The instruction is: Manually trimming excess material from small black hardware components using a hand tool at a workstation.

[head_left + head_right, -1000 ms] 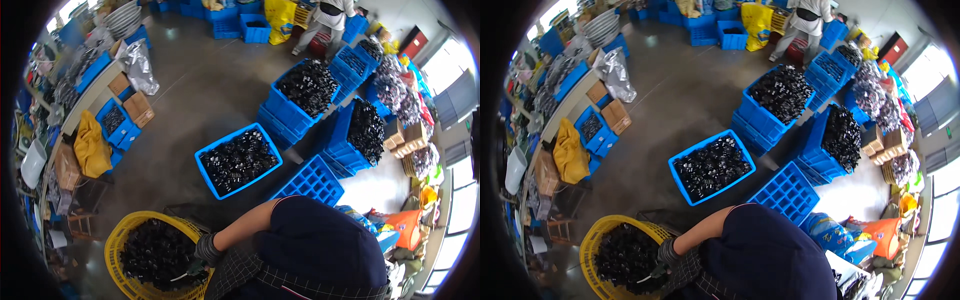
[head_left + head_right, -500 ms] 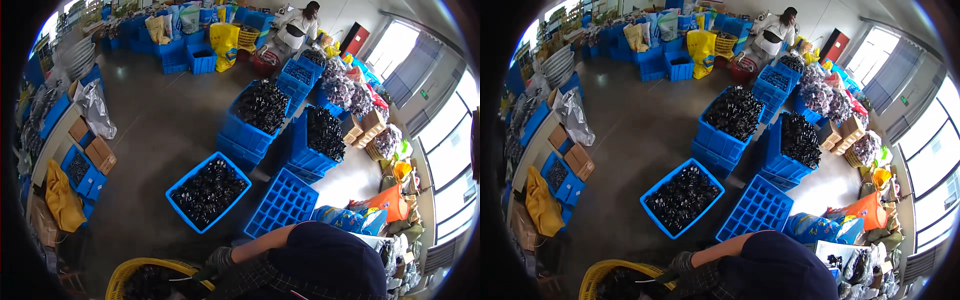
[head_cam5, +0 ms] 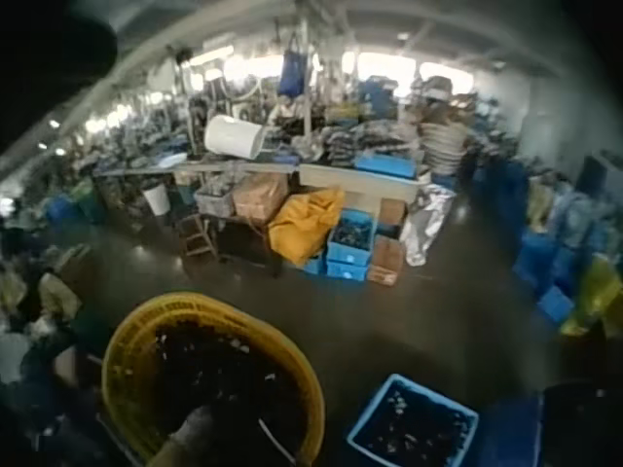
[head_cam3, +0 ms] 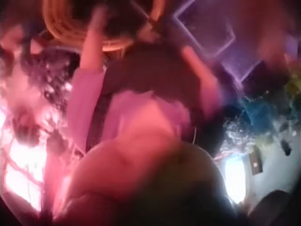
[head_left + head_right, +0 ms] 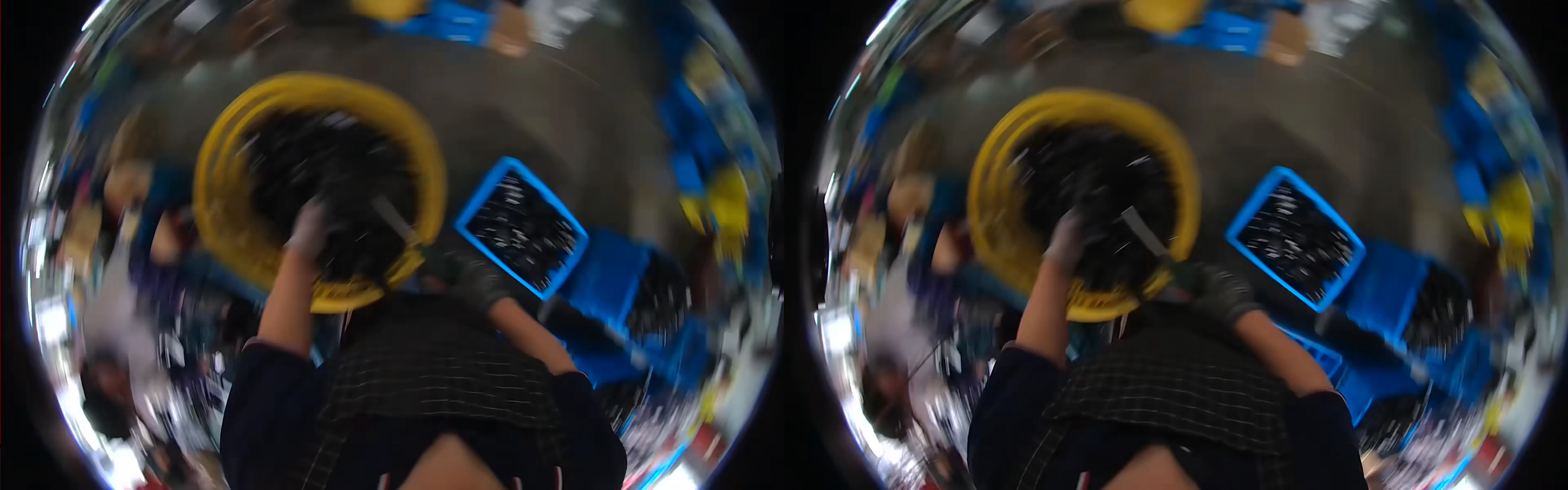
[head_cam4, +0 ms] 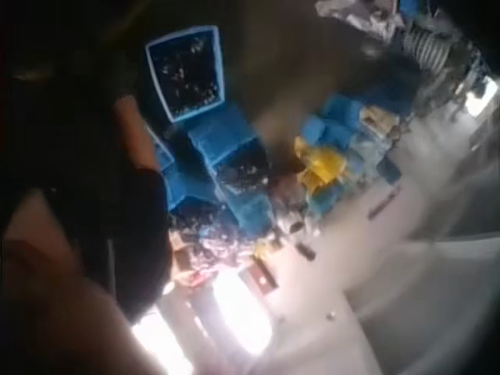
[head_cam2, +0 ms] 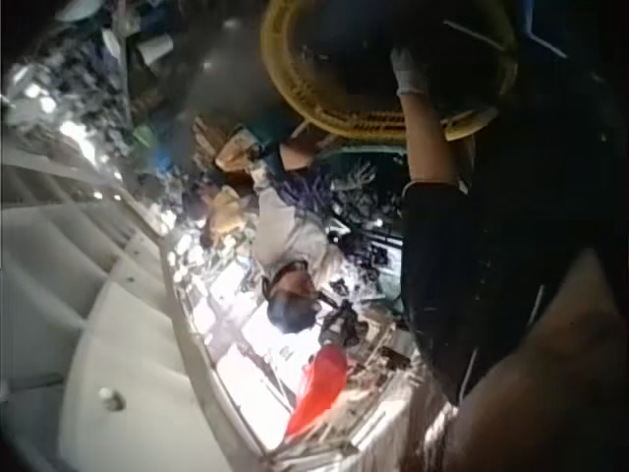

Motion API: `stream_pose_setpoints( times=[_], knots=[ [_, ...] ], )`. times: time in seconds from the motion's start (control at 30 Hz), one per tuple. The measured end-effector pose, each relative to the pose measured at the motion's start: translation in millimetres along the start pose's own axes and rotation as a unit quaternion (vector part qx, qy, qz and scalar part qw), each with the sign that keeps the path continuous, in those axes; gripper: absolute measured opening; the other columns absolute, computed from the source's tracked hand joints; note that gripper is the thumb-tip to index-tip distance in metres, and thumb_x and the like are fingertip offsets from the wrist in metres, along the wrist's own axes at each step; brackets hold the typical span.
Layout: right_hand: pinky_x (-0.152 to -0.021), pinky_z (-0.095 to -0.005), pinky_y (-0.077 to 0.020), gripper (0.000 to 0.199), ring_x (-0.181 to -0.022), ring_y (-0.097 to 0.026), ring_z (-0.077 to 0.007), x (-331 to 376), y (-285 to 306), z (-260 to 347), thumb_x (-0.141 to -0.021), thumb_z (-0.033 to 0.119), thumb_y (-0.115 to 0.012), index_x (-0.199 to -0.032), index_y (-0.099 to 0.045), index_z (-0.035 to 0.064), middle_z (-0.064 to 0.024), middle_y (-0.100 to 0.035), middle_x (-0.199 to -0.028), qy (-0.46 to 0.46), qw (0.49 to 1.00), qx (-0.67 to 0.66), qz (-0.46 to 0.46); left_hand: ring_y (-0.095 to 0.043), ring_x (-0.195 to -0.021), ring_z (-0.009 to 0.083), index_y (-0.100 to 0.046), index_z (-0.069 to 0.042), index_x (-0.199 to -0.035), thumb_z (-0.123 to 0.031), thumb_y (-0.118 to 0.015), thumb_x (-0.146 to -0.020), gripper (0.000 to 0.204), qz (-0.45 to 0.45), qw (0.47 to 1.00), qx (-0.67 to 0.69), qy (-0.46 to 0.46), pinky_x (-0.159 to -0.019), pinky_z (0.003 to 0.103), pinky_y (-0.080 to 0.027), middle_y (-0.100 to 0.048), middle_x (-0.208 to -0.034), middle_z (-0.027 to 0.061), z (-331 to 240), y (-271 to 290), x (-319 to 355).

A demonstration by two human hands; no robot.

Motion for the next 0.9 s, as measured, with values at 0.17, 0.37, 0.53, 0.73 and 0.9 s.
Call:
stream_pose_setpoints(
  times=[0.17,0.37,0.53,0.73,0.9],
  knots=[
    [-0.076,-0.0394,-0.0521,0.048,-0.084,-0.066,-0.0309,-37.5,-4.6,51.9,-0.078,0.048,-0.069,-0.104,-0.066,0.0073,-0.0167,-0.068,-0.091,0.109,0.992,-0.034,0.044,-0.061,-0.063,0.0239,-0.062,-0.002,-0.102,-0.024,-0.060,-0.083,0.029,-0.112,0.993,-0.024,-0.011,-0.061,0.039,-0.051,-0.066,-0.089,0.0087,-30.1,-1.1,81.2],
    [-0.076,-0.0395,-0.0524,0.060,-0.083,-0.066,-0.0332,-31.9,-28.8,102.0,-0.075,0.057,-0.068,-0.104,-0.066,0.0054,-0.0174,-0.068,-0.089,0.104,0.953,0.238,0.155,-0.062,-0.079,0.0253,-0.058,0.001,-0.107,-0.021,-0.059,-0.082,0.033,-0.276,0.932,-0.222,-0.079,-0.077,0.039,-0.049,-0.066,-0.091,0.0134,-25.0,43.3,183.4],
    [-0.079,-0.0401,-0.0514,0.065,-0.086,-0.066,-0.0335,-18.9,-71.3,126.2,-0.075,0.063,-0.063,-0.106,-0.065,0.0060,-0.0179,-0.068,-0.090,0.207,0.921,0.246,0.221,-0.062,-0.098,0.0265,-0.058,-0.001,-0.115,-0.021,-0.057,-0.085,0.036,-0.287,0.916,-0.264,-0.099,-0.089,0.036,-0.045,-0.067,-0.102,0.0166,15.1,66.4,238.3],
    [-0.081,-0.0411,-0.0507,0.065,-0.088,-0.065,-0.0333,-31.5,-77.5,115.9,-0.075,0.062,-0.063,-0.108,-0.065,0.0062,-0.0181,-0.068,-0.090,0.204,0.909,0.249,0.265,-0.063,-0.091,0.0344,-0.055,0.000,-0.121,-0.020,-0.059,-0.084,0.042,-0.500,0.765,-0.389,0.117,-0.083,0.039,-0.048,-0.066,-0.099,0.0171,100.0,155.7,356.4],
    [-0.078,-0.0414,-0.0513,0.063,-0.085,-0.065,-0.0343,-45.9,-51.5,71.9,-0.076,0.060,-0.064,-0.107,-0.064,0.0058,-0.0180,-0.067,-0.087,0.127,0.958,0.186,0.177,-0.057,-0.104,0.0387,-0.054,0.000,-0.122,-0.022,-0.061,-0.084,0.045,-0.435,0.619,-0.654,0.016,-0.090,0.043,-0.045,-0.060,-0.113,0.0228,27.1,104.1,297.3]
  ],
)
Point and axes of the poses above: each hand's wrist, its own x-axis away from the middle knuckle, its own y-axis out of the back of the hand, z = x × y, the point moved 6 cm from there along -x, towards the middle knuckle
